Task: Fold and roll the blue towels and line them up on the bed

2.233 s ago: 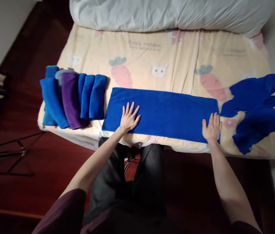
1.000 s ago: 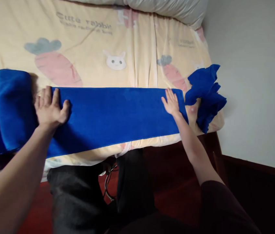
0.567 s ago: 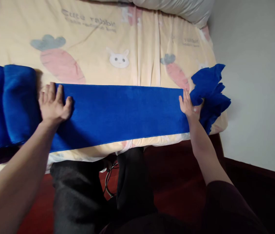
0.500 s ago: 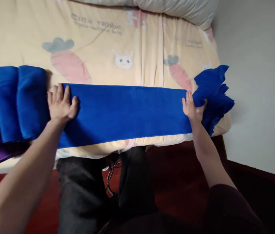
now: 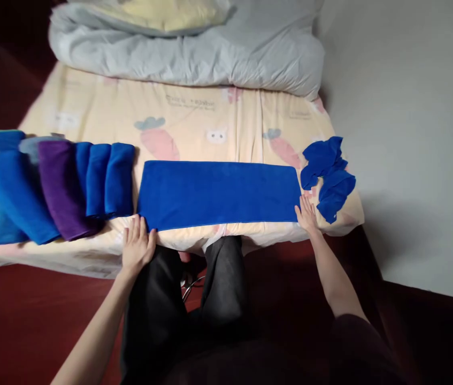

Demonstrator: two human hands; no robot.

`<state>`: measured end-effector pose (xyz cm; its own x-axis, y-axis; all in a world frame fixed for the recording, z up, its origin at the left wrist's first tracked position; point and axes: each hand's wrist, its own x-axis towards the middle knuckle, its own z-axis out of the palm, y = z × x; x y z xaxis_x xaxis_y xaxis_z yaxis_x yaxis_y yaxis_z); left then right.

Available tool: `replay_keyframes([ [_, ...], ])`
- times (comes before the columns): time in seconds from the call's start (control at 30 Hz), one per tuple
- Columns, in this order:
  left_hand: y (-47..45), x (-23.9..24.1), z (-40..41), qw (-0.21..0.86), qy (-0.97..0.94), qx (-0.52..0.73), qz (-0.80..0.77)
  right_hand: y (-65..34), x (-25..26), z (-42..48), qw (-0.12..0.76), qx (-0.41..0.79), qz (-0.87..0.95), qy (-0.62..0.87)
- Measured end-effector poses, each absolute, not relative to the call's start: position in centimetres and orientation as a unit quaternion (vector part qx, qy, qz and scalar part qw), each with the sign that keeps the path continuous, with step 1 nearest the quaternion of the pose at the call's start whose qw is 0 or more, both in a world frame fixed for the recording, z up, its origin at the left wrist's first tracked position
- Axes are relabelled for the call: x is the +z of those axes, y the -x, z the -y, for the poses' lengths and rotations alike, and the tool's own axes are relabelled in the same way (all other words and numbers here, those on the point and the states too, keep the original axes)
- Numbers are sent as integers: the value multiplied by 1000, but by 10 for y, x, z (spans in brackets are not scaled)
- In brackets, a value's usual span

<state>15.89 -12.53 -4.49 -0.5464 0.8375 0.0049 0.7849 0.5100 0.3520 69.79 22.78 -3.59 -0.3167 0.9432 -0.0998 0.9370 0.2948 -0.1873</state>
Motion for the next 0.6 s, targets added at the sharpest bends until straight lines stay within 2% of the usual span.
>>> replay_keyframes([
  [0.27, -178, -50, 178, 132, -441, 133, -878, -717, -42, -160, 74, 116, 765, 629],
  [0.43, -190, -57, 194, 148, -435, 149, -876, -676, -28, -122, 196, 133, 679, 695],
  [0.53, -194, -56, 196, 154, -440, 154, -871, -628, -25, -79, 298, 235, 611, 695],
  [0.6, -196, -52, 195, 154, -450, 155, -866, -589, -26, -35, 377, 387, 515, 666],
])
